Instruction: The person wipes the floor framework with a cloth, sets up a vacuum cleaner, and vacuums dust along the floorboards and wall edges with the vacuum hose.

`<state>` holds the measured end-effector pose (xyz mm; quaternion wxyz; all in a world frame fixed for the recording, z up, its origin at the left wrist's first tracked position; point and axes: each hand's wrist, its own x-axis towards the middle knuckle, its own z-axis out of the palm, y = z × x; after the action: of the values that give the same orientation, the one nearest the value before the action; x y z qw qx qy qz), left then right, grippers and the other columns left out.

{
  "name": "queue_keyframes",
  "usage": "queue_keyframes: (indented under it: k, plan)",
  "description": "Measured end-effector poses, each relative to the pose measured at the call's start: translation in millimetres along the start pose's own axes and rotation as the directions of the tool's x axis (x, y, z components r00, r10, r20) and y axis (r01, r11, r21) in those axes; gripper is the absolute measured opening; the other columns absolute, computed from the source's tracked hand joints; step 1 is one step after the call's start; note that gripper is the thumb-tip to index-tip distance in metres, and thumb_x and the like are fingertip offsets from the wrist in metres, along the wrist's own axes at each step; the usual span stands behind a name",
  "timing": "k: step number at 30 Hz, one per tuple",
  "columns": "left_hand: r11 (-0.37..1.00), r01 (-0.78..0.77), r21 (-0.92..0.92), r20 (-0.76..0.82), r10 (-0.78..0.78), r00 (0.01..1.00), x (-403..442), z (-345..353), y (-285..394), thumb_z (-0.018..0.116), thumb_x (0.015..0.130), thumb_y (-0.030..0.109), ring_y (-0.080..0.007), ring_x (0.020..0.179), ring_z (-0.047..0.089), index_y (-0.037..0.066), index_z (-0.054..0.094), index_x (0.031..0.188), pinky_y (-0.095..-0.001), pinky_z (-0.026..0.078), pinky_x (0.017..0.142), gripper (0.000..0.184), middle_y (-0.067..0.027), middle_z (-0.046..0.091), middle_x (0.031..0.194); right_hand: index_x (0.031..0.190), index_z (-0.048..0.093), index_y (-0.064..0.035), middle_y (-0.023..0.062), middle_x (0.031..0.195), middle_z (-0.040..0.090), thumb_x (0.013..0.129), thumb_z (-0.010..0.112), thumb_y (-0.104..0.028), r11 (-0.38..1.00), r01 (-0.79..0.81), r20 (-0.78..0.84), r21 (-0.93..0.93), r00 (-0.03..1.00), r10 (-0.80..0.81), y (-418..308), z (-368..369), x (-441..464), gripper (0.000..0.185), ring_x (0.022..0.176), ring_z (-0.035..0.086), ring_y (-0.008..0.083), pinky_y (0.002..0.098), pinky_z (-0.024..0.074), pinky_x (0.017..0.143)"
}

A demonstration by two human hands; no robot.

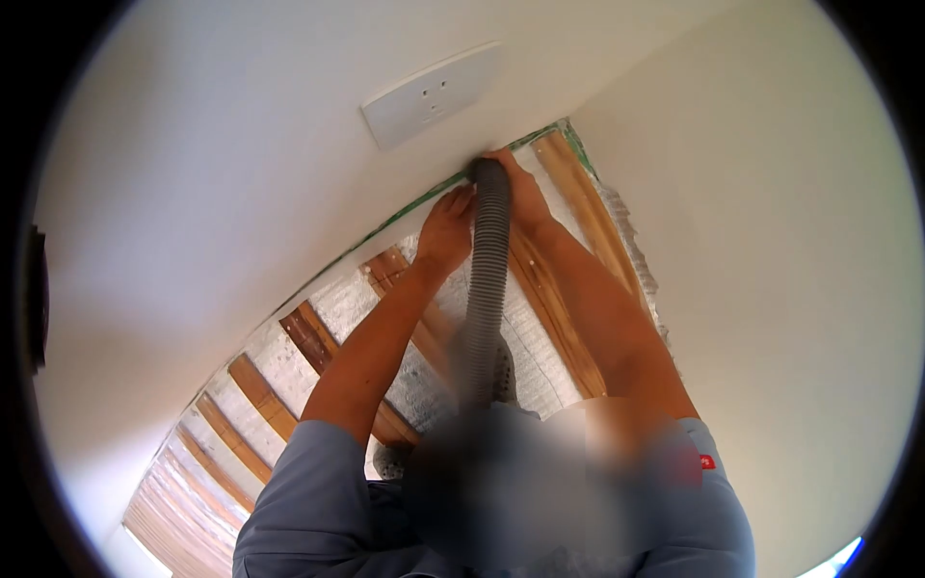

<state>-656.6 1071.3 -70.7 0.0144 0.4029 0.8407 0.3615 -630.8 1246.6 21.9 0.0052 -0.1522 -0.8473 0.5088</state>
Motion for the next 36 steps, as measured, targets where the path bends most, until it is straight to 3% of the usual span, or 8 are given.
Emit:
queue_keyframes:
  k: [9, 14, 18, 19, 21, 28, 32, 36]
  plan:
    - [0.973, -0.084, 0.213, 0.157, 0.05, 0.986, 14.2, -3.4, 0.1, 0.063, 0.085, 0.003, -0.0355, 0.139, 0.047, 0.001, 0.066, 0.138, -0.0461, 0.04, 0.118, 0.052, -0.0136, 0.048, 0.159, 0.116, 0.076, -0.0039, 0.0121, 0.119, 0.068, 0.089, 0.081, -0.007, 0.978, 0.192, -0.572, -0.087, 0.794, -0.206, 88.5, -50.9, 15.3, 0.027, 0.104, 0.07, 0.0244, 0.0349, 0.0566, 0.096]
    - [0.972, -0.09, 0.217, 0.16, 0.056, 0.986, 33.6, 3.3, 10.2, 0.072, 0.08, 0.012, -0.0341, 0.132, 0.048, 0.004, 0.062, 0.145, -0.0453, 0.041, 0.114, 0.066, -0.0109, 0.045, 0.162, 0.129, 0.064, -0.0041, 0.0111, 0.116, 0.07, 0.09, 0.084, -0.01, 0.893, 0.144, -0.494, -0.425, 0.79, -0.363, 69.0, -77.9, 25.5, 0.044, 0.106, 0.069, 0.0191, 0.0321, 0.0553, 0.096]
    - [0.968, -0.077, 0.24, 0.177, 0.034, 0.984, 36.7, 2.5, 15.0, 0.075, 0.077, 0.013, -0.0333, 0.131, 0.048, 0.004, 0.058, 0.148, -0.0448, 0.041, 0.113, 0.074, -0.0079, 0.046, 0.163, 0.126, 0.058, -0.0049, 0.0084, 0.108, 0.069, 0.094, 0.084, -0.015, 0.981, 0.19, -0.441, 0.042, 0.885, -0.152, 49.5, -70.3, 24.0, 0.043, 0.096, 0.065, 0.0176, 0.0313, 0.056, 0.086]
    - [0.973, -0.074, 0.219, 0.179, 0.035, 0.983, 34.9, 0.2, 15.7, 0.075, 0.076, 0.012, -0.0333, 0.132, 0.048, 0.004, 0.059, 0.148, -0.0444, 0.041, 0.112, 0.074, -0.0074, 0.046, 0.163, 0.127, 0.058, -0.0052, 0.0087, 0.109, 0.068, 0.093, 0.083, -0.012, 0.873, 0.154, -0.382, 0.463, 0.923, 0.04, 61.4, -66.0, 27.1, 0.042, 0.096, 0.065, 0.0172, 0.0314, 0.0563, 0.085]
    - [0.97, -0.081, 0.229, 0.209, 0.032, 0.977, 35.1, -1.8, 15.6, 0.075, 0.078, 0.014, -0.0331, 0.134, 0.046, 0.003, 0.057, 0.15, -0.0445, 0.038, 0.114, 0.075, -0.0081, 0.045, 0.164, 0.126, 0.059, -0.0047, 0.0095, 0.11, 0.067, 0.092, 0.083, -0.008, 0.936, 0.352, -0.415, -0.032, 0.847, -0.332, 68.5, -52.7, 34.1, 0.042, 0.099, 0.066, 0.0179, 0.0322, 0.058, 0.082]
    - [0.978, -0.081, 0.192, 0.34, 0.011, 0.94, 18.5, -14.2, 10.3, 0.068, 0.085, 0.015, -0.0352, 0.14, 0.047, 0.007, 0.055, 0.153, -0.049, 0.038, 0.116, 0.07, -0.0122, 0.045, 0.165, 0.123, 0.066, -0.0061, 0.0158, 0.11, 0.072, 0.092, 0.084, -0.016, 0.936, 0.284, -0.258, -0.209, 0.907, -0.333, 16.5, -50.2, 5.2, 0.037, 0.102, 0.068, 0.0267, 0.0392, 0.0539, 0.096]
    - [0.941, -0.005, 0.337, 0.089, -0.027, 0.996, -33.2, -41.4, -17.1, 0.06, 0.088, 0.008, -0.0357, 0.137, 0.053, 0.008, 0.056, 0.15, -0.0519, 0.039, 0.116, 0.062, -0.0159, 0.055, 0.154, 0.117, 0.074, -0.0023, 0.0161, 0.109, 0.077, 0.099, 0.069, -0.014, 0.863, 0.421, -0.093, -0.278, 0.883, -0.46, 65.2, 3.2, -3.3, 0.022, 0.106, 0.071, 0.0257, 0.0366, 0.0551, 0.097]
    - [0.92, 0.123, 0.373, 0.078, -0.163, 0.984, -100.4, -110.3, -52.4, 0.06, 0.089, 0.009, -0.0351, 0.136, 0.054, 0.005, 0.058, 0.146, -0.0503, 0.041, 0.115, 0.057, -0.0149, 0.059, 0.148, 0.121, 0.078, 0.0011, 0.0151, 0.114, 0.08, 0.101, 0.071, -0.01, 0.985, 0.146, -0.004, 0.095, 0.989, -0.147, -97.0, 43.0, -71.6, 0.025, 0.107, 0.073, 0.0225, 0.0345, 0.0565, 0.1]
